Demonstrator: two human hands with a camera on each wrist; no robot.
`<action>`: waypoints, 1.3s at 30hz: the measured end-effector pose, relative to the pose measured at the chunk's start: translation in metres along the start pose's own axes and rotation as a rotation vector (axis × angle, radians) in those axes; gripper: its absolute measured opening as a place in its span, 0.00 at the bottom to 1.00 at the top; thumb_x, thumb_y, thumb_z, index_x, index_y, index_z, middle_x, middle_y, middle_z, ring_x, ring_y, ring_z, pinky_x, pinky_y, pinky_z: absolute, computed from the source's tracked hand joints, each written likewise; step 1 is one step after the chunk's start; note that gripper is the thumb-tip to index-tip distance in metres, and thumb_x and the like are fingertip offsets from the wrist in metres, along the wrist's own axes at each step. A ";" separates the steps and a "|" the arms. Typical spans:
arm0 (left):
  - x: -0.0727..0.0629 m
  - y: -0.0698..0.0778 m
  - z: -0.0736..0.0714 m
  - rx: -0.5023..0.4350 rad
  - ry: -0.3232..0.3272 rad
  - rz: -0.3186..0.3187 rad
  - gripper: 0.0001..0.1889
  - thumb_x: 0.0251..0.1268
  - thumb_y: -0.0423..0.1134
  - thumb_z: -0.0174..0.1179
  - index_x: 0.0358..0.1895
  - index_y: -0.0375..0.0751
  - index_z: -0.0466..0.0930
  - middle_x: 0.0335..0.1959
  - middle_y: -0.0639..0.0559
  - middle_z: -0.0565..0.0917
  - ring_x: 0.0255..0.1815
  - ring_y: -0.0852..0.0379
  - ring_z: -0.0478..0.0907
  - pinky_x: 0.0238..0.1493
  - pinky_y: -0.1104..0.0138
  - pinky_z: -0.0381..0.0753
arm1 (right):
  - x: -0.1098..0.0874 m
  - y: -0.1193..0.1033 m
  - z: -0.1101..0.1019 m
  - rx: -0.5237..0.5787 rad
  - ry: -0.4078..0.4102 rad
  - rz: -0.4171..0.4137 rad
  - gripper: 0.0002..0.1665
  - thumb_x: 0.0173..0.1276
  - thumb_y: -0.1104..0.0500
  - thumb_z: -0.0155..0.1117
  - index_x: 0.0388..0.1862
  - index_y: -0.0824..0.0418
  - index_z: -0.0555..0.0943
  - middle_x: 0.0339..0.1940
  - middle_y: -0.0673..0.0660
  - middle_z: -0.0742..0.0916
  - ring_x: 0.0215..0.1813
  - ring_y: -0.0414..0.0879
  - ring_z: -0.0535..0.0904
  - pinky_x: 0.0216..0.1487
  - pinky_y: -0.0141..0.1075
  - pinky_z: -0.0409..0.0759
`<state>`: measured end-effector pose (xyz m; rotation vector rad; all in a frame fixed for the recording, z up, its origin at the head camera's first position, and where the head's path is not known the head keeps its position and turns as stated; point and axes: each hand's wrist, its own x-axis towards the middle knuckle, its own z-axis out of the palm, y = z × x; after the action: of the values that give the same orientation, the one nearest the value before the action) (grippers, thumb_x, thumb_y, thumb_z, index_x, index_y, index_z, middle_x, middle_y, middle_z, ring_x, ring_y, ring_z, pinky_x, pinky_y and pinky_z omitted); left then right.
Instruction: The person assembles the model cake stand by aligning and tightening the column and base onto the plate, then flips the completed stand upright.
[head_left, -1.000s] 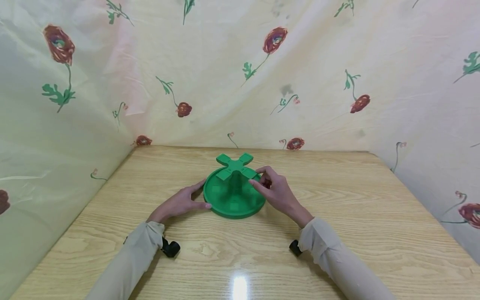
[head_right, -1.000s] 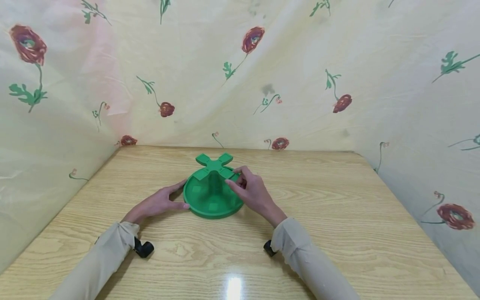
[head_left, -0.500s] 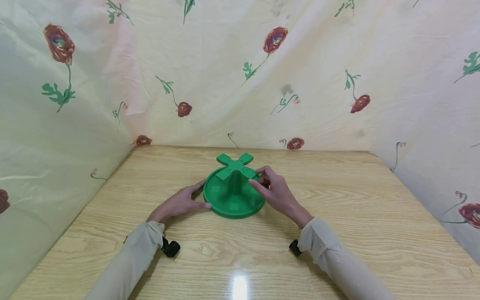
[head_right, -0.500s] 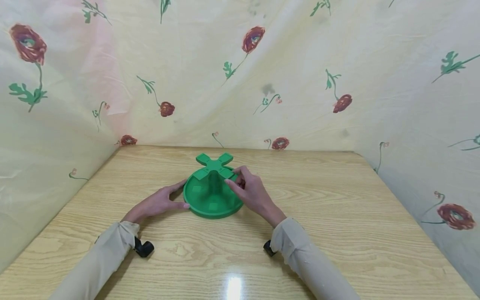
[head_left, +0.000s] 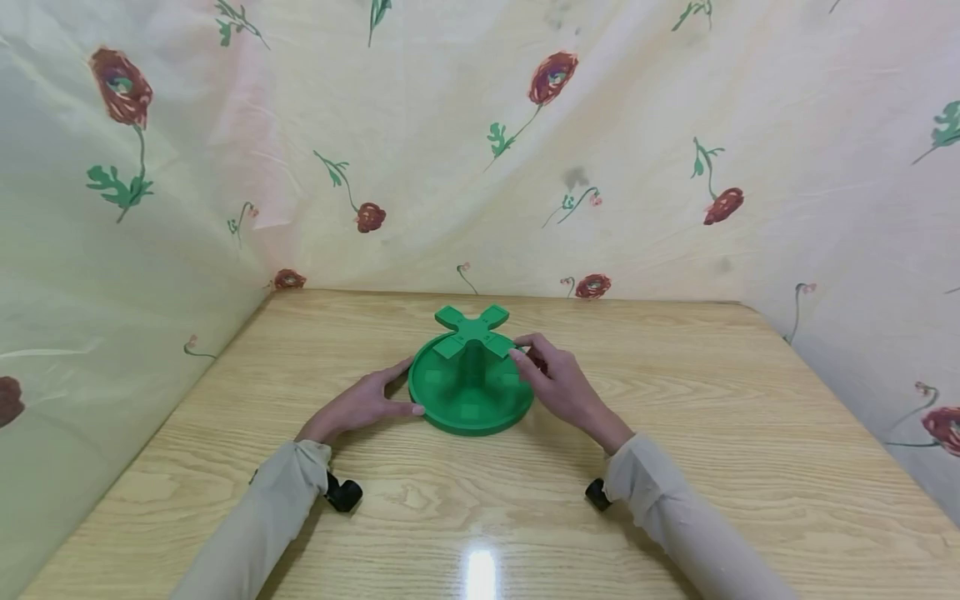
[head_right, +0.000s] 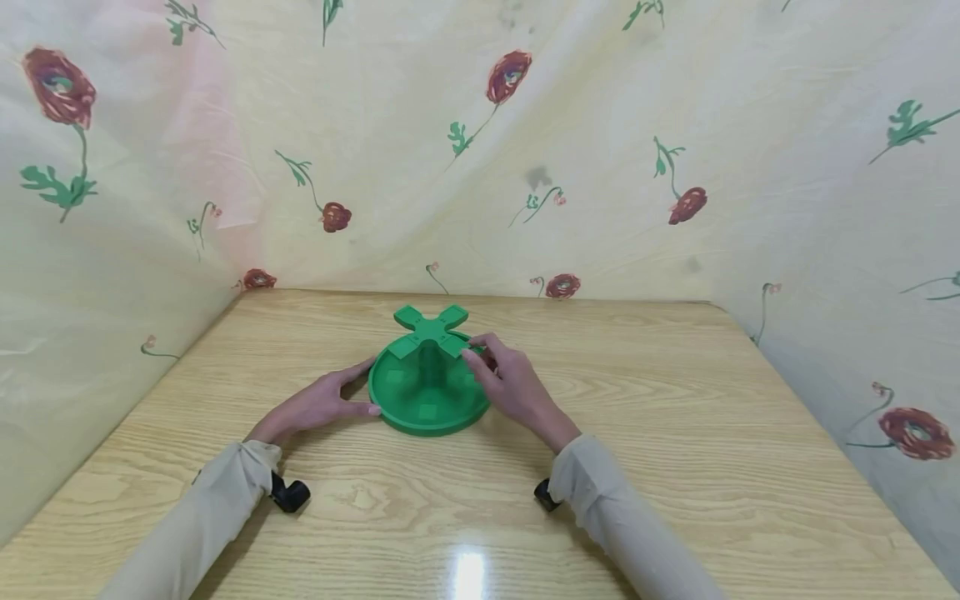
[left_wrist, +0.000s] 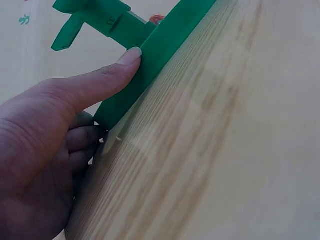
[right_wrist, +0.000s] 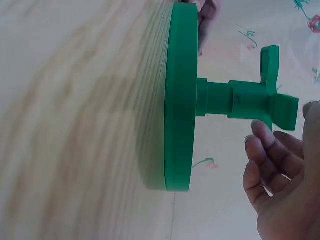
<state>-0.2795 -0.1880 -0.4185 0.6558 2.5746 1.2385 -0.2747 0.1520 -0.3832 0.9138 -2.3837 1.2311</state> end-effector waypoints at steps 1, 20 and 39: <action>0.000 0.000 0.000 -0.002 0.000 0.000 0.52 0.66 0.55 0.71 0.84 0.40 0.50 0.83 0.39 0.55 0.83 0.39 0.48 0.78 0.42 0.51 | 0.000 0.002 -0.002 -0.003 -0.008 0.020 0.13 0.84 0.61 0.54 0.59 0.67 0.79 0.28 0.57 0.83 0.30 0.52 0.81 0.31 0.36 0.75; 0.000 0.000 -0.001 -0.009 0.007 -0.028 0.54 0.63 0.55 0.74 0.84 0.42 0.50 0.82 0.37 0.56 0.82 0.38 0.50 0.77 0.42 0.53 | -0.001 0.042 -0.030 -0.183 -0.489 0.315 0.46 0.68 0.61 0.67 0.79 0.75 0.60 0.76 0.73 0.69 0.75 0.74 0.59 0.71 0.67 0.61; 0.006 0.004 -0.004 0.077 -0.038 -0.031 0.62 0.59 0.59 0.76 0.84 0.36 0.44 0.83 0.37 0.51 0.82 0.38 0.48 0.77 0.44 0.54 | 0.001 0.042 -0.024 -0.239 -0.565 0.398 0.74 0.56 0.35 0.80 0.85 0.65 0.48 0.82 0.68 0.59 0.79 0.72 0.49 0.72 0.74 0.43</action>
<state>-0.2847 -0.1856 -0.4131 0.6456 2.6028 1.1117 -0.3034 0.1891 -0.3941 0.8139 -3.2000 0.8446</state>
